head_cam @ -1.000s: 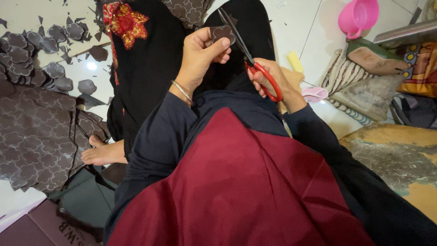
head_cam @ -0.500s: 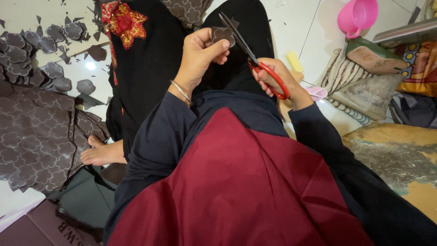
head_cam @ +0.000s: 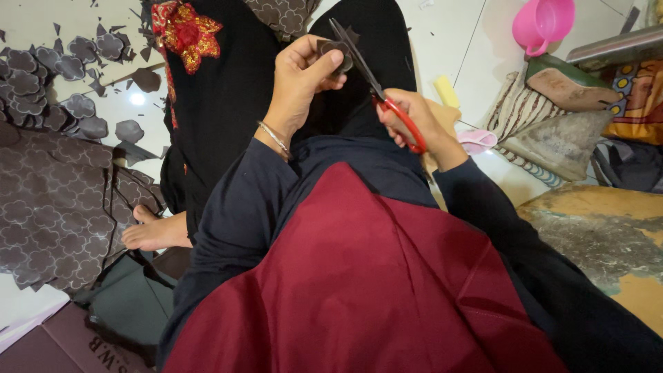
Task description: The person sits on the floor and uses red-handled scissors to cut a dark brown patterned fabric into small flower-shaped pieces. They hold the fabric with the left hand and cut along the edges with the right hand, placing finished pieces onto a growing pile on the floor.
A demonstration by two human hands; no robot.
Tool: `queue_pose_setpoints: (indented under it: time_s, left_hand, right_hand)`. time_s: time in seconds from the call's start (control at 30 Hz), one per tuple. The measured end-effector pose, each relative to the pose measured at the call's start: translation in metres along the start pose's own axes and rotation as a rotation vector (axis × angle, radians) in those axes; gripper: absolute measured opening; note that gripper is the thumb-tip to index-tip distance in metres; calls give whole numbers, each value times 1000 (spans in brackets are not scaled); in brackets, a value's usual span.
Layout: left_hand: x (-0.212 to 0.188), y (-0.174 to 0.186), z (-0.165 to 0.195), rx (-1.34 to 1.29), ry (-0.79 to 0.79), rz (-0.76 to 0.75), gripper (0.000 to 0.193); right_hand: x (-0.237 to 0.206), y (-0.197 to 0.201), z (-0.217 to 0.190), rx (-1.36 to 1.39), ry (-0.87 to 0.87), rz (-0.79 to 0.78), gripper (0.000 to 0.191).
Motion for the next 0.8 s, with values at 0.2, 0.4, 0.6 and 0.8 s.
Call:
queue_pose_setpoints:
  time_s: [0.2,0.4,0.6,0.8]
  left_hand:
    - [0,2,3,3,-25,12,14]
    - [1,2,0,83,-15,-20,14]
    - [1,3,-2,87,-26,-12,12]
    - [2,9,-2,75,-41,39,12]
  right_hand:
    - [0,-8,-6,62,41,-134,76]
    - [-5,3,-10,-23,-17,-110,80]
    - [-7,2,-12,-9,-26,-91,78]
    - [-9,6,-12,-2,-71,-44,72]
Point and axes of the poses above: each hand's wrist, its own x-axis towards the middle knuckle, its own y-axis out of the back of the hand, z = x × y, the point moved 9 cm from there along x, towards the middle knuckle, and after that the axes turned 4 degrees about z, right-handed, at the moved point
